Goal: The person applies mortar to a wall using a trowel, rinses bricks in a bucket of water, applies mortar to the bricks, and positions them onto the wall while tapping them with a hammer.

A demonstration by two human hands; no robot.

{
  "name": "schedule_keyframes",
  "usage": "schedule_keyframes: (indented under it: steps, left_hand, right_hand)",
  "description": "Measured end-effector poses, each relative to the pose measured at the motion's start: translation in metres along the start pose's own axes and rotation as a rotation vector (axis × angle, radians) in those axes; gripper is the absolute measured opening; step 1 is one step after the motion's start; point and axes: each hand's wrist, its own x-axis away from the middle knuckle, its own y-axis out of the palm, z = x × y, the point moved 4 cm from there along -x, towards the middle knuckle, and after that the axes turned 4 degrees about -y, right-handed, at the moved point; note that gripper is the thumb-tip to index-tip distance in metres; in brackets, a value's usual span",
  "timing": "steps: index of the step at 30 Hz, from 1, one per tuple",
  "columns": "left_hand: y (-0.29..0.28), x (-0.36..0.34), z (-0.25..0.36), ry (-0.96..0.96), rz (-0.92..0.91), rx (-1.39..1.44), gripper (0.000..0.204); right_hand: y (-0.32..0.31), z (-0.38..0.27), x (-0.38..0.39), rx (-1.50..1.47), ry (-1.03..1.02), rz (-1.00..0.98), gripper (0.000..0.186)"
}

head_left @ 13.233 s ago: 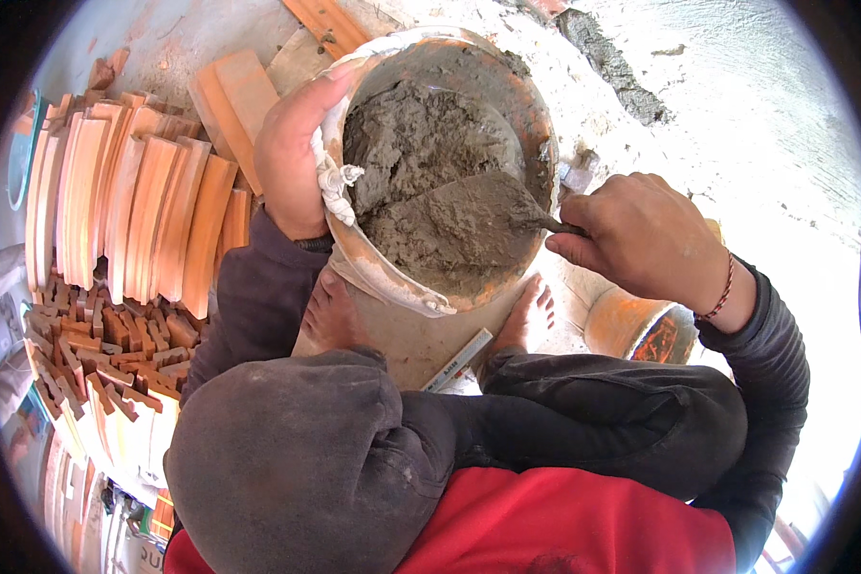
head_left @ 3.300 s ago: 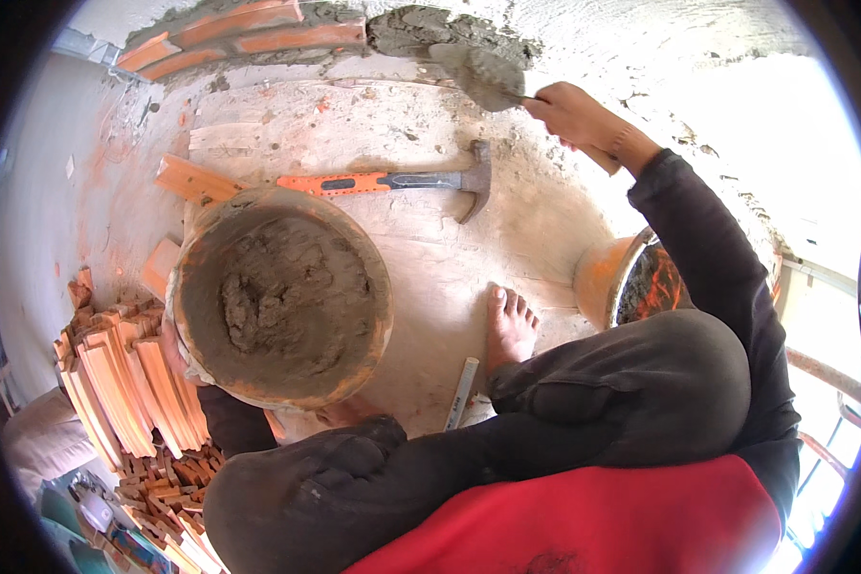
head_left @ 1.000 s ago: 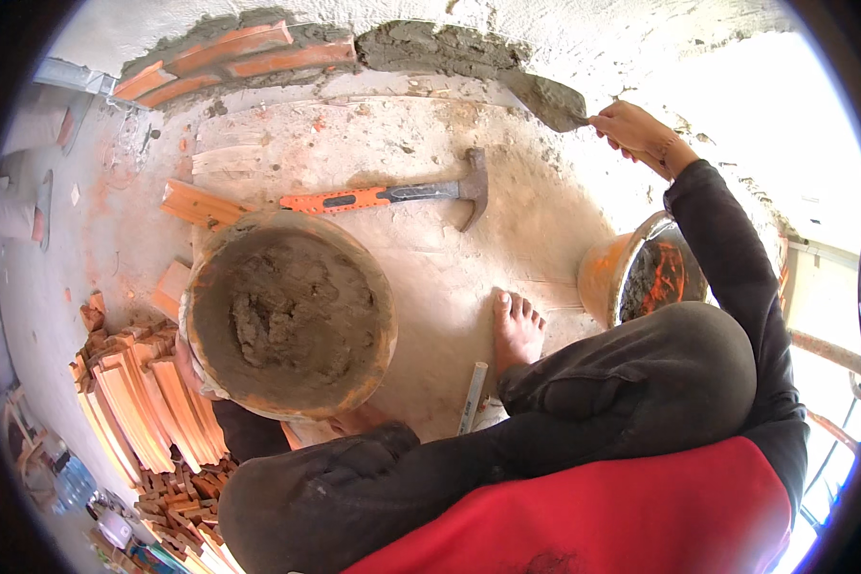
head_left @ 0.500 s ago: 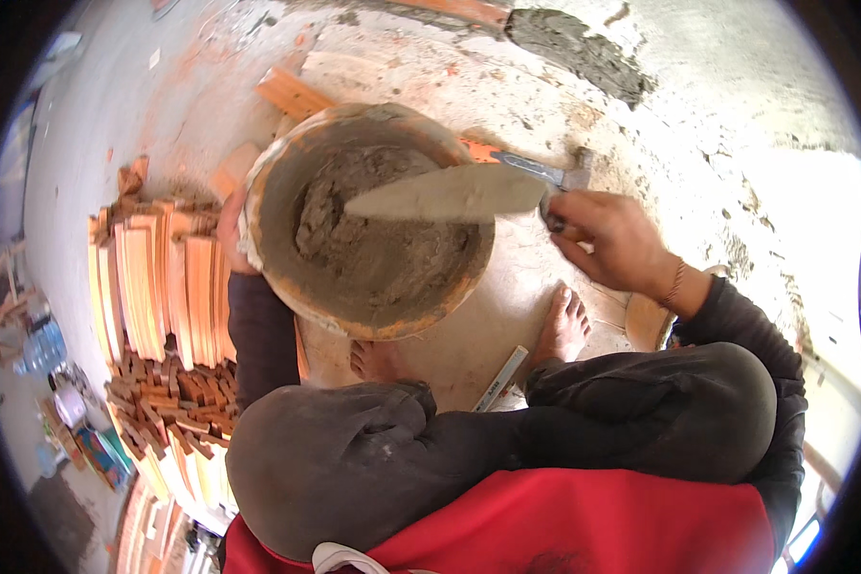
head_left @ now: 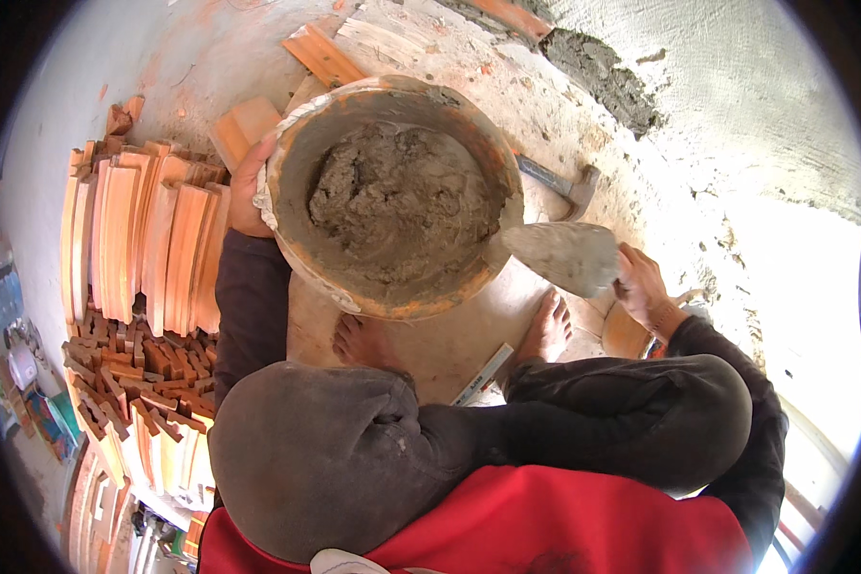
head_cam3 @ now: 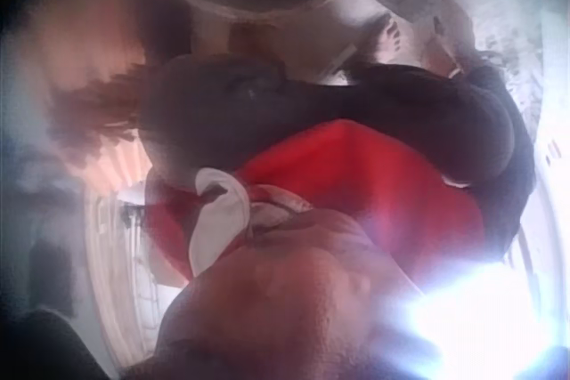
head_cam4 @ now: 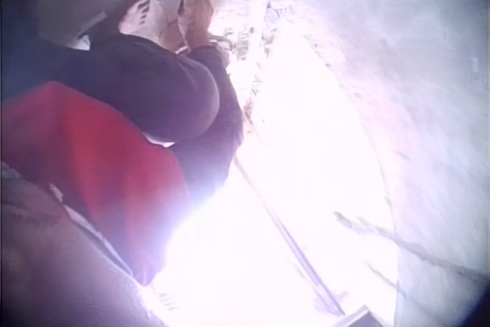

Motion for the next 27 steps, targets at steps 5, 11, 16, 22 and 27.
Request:
schedule_keyframes:
  steps: [5, 11, 16, 22, 27]
  left_hand:
    - [-0.005, -0.001, 0.0, -0.014, -0.006, -0.019, 0.04]
    - [0.003, 0.003, 0.006, 0.06, 0.158, -0.091, 0.039]
    - [0.004, 0.0, -0.003, 0.021, 0.049, 0.016, 0.039]
    - [0.015, -0.003, -0.003, 0.031, 0.06, -0.043, 0.033]
    - [0.049, -0.003, -0.006, 0.044, 0.02, -0.101, 0.03]
  right_hand:
    - [-0.072, -0.007, -0.024, -0.361, 0.212, -0.057, 0.027]
    - [-0.079, -0.072, -0.097, -1.039, 0.295, -0.721, 0.041]
    - [-0.072, -0.039, -0.064, -0.793, 0.538, -0.862, 0.036]
    - [-0.173, -0.035, -0.063, -0.185, 0.243, -0.502, 0.033]
    - [-0.212, -0.122, -0.128, 0.644, 0.107, -0.464, 0.026]
